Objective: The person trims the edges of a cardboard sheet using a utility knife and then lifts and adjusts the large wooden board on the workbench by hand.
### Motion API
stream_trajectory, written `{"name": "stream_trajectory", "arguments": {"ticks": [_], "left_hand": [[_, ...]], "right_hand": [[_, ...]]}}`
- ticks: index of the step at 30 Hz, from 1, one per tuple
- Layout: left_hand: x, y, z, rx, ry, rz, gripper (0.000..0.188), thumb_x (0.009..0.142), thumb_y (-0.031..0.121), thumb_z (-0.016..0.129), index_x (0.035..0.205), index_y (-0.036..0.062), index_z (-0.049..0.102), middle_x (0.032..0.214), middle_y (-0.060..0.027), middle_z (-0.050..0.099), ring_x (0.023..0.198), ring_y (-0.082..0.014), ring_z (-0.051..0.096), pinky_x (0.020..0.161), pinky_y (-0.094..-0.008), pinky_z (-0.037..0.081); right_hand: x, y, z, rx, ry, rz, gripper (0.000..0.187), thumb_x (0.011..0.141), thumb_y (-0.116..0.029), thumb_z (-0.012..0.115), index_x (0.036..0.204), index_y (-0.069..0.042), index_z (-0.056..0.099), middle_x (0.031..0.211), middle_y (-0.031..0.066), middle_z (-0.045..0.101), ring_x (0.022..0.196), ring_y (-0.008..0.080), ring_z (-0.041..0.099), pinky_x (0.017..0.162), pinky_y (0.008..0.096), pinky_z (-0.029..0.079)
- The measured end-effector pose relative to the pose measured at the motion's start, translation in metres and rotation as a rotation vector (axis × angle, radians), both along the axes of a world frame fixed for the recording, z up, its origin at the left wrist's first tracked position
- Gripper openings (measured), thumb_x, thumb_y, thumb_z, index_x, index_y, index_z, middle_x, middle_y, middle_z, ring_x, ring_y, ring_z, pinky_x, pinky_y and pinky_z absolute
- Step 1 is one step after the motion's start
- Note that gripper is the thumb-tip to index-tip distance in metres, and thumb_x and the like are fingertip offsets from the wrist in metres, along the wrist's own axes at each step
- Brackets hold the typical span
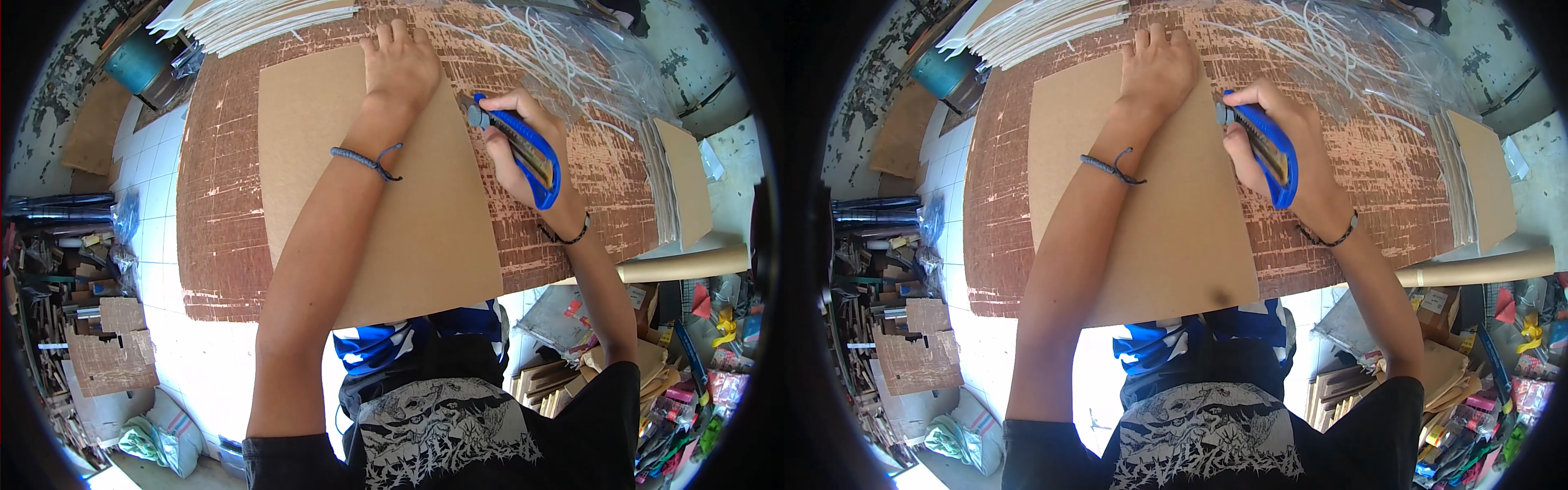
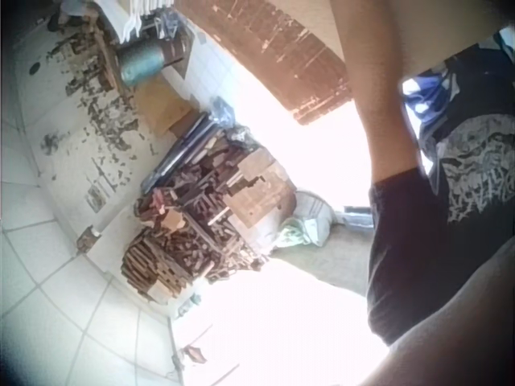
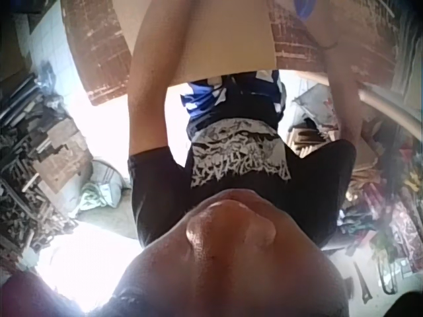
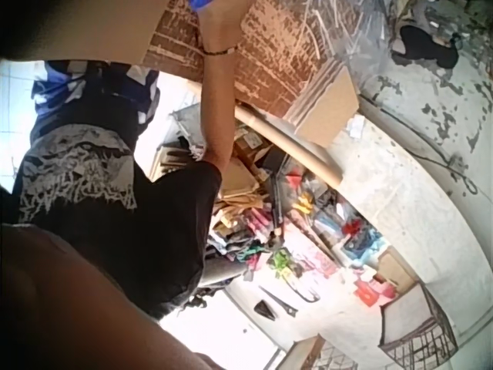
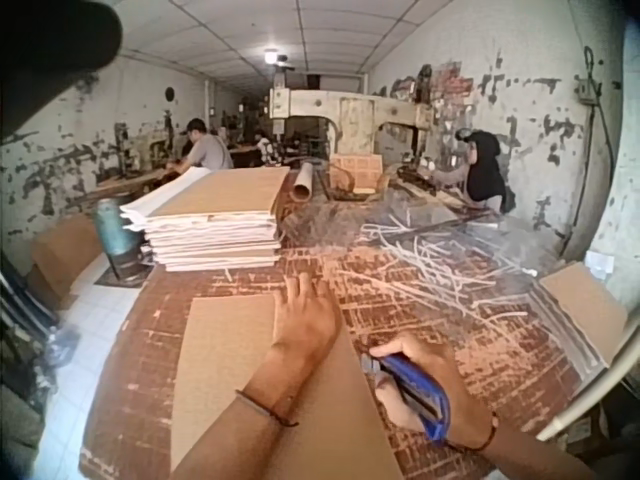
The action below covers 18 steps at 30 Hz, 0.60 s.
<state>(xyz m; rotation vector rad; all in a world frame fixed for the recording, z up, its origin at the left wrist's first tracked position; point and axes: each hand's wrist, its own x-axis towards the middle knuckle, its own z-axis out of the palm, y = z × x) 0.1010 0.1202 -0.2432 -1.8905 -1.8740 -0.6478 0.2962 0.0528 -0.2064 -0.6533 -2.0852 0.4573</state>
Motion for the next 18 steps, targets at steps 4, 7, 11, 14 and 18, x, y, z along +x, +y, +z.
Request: {"name": "stream_trajectory", "arguments": {"ticks": [4,7,11,14,18], "left_hand": [[0.007,-0.003,0.003,-0.054,0.084,0.054,0.03,0.095,0.018,0.046,0.115,-0.0015,0.058,0.121,-0.0217,0.055,0.117,-0.0391,0.051,0.098,-0.0586,0.04],[0.013,-0.006,0.006,-0.111,0.117,0.106,0.029,0.095,0.017,0.048,0.116,-0.0009,0.058,0.122,-0.0209,0.055,0.119,-0.0388,0.052,0.099,-0.0595,0.04],[0.021,-0.004,0.01,-0.131,0.106,0.141,0.034,0.096,0.018,0.045,0.118,-0.0031,0.06,0.121,-0.0201,0.055,0.12,-0.038,0.051,0.1,-0.062,0.038],[0.019,-0.006,0.007,-0.136,0.111,0.15,0.034,0.096,0.017,0.045,0.117,-0.004,0.061,0.12,-0.0207,0.056,0.119,-0.0392,0.052,0.098,-0.063,0.04],[0.023,-0.005,0.01,-0.135,0.089,0.127,0.034,0.096,0.016,0.044,0.117,-0.0044,0.06,0.12,-0.0213,0.056,0.118,-0.0389,0.054,0.097,-0.064,0.041]], "right_hand": [[0.006,-0.014,0.002,-0.023,0.01,-0.014,0.022,0.077,-0.002,0.066,0.098,0.0,0.06,0.07,0.012,0.064,0.059,0.0206,0.065,0.057,0.0291,0.049],[0.012,-0.024,0.001,-0.037,-0.016,-0.038,0.022,0.077,-0.003,0.066,0.098,0.0,0.061,0.071,0.0115,0.064,0.06,0.0205,0.065,0.058,0.0289,0.05],[0.019,-0.037,0.0,-0.085,0.012,-0.055,0.023,0.077,-0.002,0.065,0.1,-0.001,0.061,0.073,0.0108,0.064,0.061,0.0192,0.064,0.059,0.0283,0.05],[0.022,-0.046,-0.004,-0.121,0.0,-0.048,0.024,0.078,-0.003,0.065,0.101,-0.001,0.061,0.074,0.01,0.064,0.062,0.0159,0.064,0.06,0.0273,0.05],[0.031,-0.061,0.005,-0.159,-0.021,-0.043,0.025,0.079,-0.004,0.064,0.104,0.0,0.06,0.075,0.0089,0.064,0.062,0.0138,0.063,0.061,0.0266,0.05]]}}
